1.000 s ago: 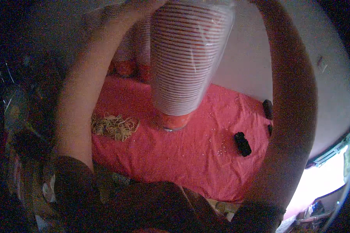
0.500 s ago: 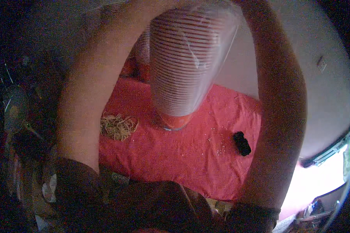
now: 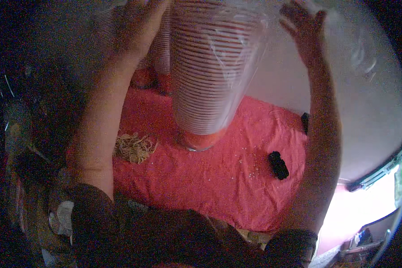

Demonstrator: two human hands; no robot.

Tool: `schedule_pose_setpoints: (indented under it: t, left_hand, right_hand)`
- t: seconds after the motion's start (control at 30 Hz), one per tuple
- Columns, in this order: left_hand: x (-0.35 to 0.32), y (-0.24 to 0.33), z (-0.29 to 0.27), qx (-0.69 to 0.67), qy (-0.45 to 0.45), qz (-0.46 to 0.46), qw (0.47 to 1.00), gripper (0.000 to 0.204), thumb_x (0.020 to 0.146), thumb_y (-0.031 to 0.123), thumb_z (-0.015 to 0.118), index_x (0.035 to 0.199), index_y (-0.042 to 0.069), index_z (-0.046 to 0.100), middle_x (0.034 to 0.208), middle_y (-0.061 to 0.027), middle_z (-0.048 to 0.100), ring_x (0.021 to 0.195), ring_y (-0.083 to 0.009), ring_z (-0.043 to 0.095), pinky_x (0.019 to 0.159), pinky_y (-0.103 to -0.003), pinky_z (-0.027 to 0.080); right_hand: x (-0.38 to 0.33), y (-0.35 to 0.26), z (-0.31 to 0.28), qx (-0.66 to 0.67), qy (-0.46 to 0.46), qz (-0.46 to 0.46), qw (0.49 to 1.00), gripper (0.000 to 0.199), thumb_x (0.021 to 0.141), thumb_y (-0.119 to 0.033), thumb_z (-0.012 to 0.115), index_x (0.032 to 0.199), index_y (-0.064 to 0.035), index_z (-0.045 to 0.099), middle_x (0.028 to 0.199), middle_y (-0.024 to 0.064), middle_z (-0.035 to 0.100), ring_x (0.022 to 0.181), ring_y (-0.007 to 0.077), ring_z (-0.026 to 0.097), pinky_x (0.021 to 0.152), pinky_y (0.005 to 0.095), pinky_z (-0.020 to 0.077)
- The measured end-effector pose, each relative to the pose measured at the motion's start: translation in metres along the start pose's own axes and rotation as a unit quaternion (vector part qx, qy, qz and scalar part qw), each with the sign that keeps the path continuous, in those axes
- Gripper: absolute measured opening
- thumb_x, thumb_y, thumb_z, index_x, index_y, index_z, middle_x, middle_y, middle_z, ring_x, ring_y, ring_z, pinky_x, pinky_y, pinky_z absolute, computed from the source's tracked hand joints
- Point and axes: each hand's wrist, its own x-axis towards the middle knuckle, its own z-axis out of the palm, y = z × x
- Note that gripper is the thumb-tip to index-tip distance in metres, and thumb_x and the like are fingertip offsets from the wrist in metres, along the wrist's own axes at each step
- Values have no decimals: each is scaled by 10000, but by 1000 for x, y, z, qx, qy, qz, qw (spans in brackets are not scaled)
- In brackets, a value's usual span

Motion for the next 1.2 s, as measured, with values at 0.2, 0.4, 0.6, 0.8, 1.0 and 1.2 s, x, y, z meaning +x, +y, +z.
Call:
schedule_pose_setpoints:
  t: [0.2,0.4,0.6,0.8,1.0,1.2]
  left_hand:
    - [-66,-83,-14,-3,-31,-104,994,1148,688,606,683,1396,-74,90,1405,-258,272,1328,-328,264,1092,-371,223]
    - [-135,-91,16,37,-16,-128,991,1271,616,654,704,1403,-68,14,1447,-268,147,1358,-330,170,1110,-385,165]
    - [-246,-115,21,-45,-63,-217,973,1322,593,637,730,1403,-45,-61,1453,-258,81,1350,-363,161,1105,-436,163]
    - [-337,-112,23,55,-135,-262,954,1127,665,443,773,1385,-59,65,1396,-284,213,1293,-377,286,1039,-449,291]
    - [-364,-127,-1,142,-236,-297,914,932,713,276,760,1368,-28,171,1319,-272,340,1225,-368,390,981,-441,361]
    - [-308,-83,-2,-25,-142,-454,879,958,761,223,711,1418,13,46,1444,-218,155,1336,-320,214,1054,-423,277]
  right_hand:
    - [-15,138,84,-340,227,-51,911,754,902,-519,445,1419,-25,207,1421,138,319,1304,251,308,1077,374,242]
    - [-38,201,87,-320,338,32,885,762,857,-323,608,1410,-11,187,1390,146,338,1250,257,350,1052,363,276]
    - [-114,277,83,-283,214,97,930,908,800,-380,674,1415,-21,110,1417,147,265,1294,267,283,1063,398,272]
    - [-185,354,95,-289,205,212,911,803,681,-211,796,1323,-23,353,1236,125,507,1154,227,462,969,378,397]
    - [-144,316,130,-324,150,337,871,553,749,-133,722,1217,11,464,1128,91,581,1005,178,553,847,310,476]
    - [-162,306,91,-305,174,354,867,932,655,-185,811,1384,-38,250,1347,124,414,1233,234,399,1002,351,382]
